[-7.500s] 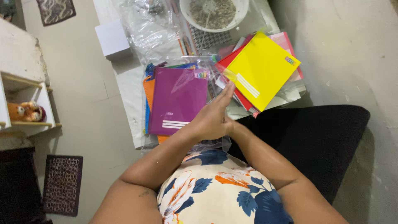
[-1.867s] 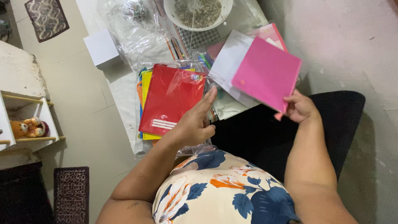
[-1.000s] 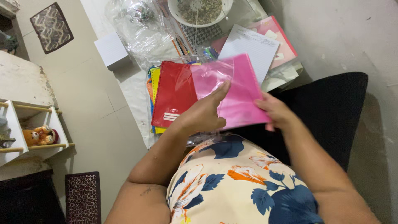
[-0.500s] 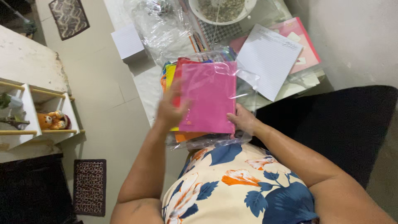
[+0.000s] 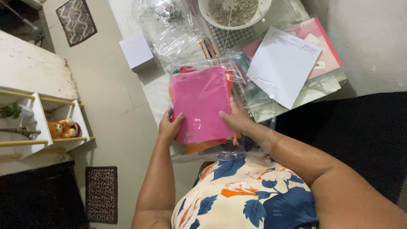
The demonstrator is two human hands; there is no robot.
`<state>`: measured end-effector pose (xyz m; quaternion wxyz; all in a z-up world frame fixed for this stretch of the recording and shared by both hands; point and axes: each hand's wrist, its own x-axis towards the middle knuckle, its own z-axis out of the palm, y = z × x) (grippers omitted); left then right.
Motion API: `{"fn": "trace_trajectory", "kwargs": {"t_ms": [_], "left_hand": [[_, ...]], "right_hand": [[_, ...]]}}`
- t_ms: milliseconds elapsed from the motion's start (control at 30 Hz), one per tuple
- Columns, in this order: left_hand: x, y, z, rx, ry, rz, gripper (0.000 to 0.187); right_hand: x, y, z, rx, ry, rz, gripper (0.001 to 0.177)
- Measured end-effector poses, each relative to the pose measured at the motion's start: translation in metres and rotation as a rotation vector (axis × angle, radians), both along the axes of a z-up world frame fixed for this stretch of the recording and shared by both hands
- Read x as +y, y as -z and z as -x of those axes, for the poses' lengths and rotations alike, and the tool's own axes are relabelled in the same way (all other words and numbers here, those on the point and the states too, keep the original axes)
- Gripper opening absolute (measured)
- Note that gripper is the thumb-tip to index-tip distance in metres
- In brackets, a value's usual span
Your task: The person unpacks a variety of colorful notebooks and notepads from a plastic bag. They then place the items back into the bag and arrange them on the table.
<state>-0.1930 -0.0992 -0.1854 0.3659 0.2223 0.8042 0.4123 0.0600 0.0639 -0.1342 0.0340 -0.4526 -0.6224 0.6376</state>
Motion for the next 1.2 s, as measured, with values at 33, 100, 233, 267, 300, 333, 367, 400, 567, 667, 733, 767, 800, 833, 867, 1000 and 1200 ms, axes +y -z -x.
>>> {"fn": "trace_trajectory", "kwargs": {"t_ms": [33,100,233,267,300,333,367,400,567,667,733,767,800,833,867,1000,1200], "left_hand": [[-0.001,-0.005,0.000,-0.036,0.000,-0.012,0.082],[-0.006,-0.011,-0.002,-0.102,0.020,-0.034,0.086],[-0.017,0.001,-0.001,-0.132,0.103,-0.199,0.096],[-0.018,0.008,0.004,-0.159,0.069,-0.188,0.092],[-0.019,0.015,0.009,-0.186,0.036,-0.176,0.088],[-0.016,0.022,0.016,-0.212,0.003,-0.164,0.085],[-0.010,0.030,0.021,-0.202,0.010,-0.247,0.086],[-0.007,0.037,0.025,-0.193,0.015,-0.327,0.087],[0.006,0.052,0.022,-0.185,0.020,-0.454,0.094],[0.005,0.051,0.022,-0.293,0.042,-0.537,0.098],[0.008,0.048,0.027,-0.352,0.018,-0.527,0.099],[0.009,0.043,0.029,-0.372,0.017,-0.528,0.101],[0.012,0.037,0.032,-0.392,0.021,-0.534,0.103],[0.016,0.029,0.034,-0.411,0.024,-0.541,0.105],[0.021,0.021,0.031,-0.411,0.028,-0.553,0.107],[0.030,-0.014,0.017,-0.395,0.073,-0.611,0.114],[0.025,-0.003,0.014,-0.443,0.032,-0.599,0.109]], "right_hand": [[0.002,-0.002,0.000,-0.013,-0.088,-0.051,0.104],[0.013,0.000,0.005,-0.063,-0.190,-0.139,0.109],[0.044,0.008,0.025,-0.084,-0.147,-0.209,0.113],[0.048,0.008,0.030,-0.060,-0.113,-0.207,0.114],[0.052,0.008,0.034,-0.111,-0.048,-0.160,0.112],[0.056,0.010,0.040,-0.161,0.015,-0.112,0.110],[0.061,0.014,0.045,-0.211,0.077,-0.062,0.108],[0.060,0.023,0.049,-0.124,0.121,-0.102,0.109],[0.003,0.082,0.037,0.085,0.026,-0.620,0.112],[-0.001,0.077,0.017,0.110,-0.021,-0.471,0.108],[0.018,0.061,0.023,-0.092,-0.022,-0.370,0.104],[0.029,0.053,0.030,-0.191,-0.023,-0.319,0.102],[0.041,0.045,0.041,-0.045,0.017,-0.231,0.098],[0.052,0.038,0.052,0.101,0.055,-0.143,0.094],[0.059,0.031,0.058,0.246,0.094,-0.056,0.091],[0.059,0.025,0.068,0.240,0.010,-0.260,0.100],[0.065,0.044,0.071,0.215,-0.100,-0.268,0.100]]}}
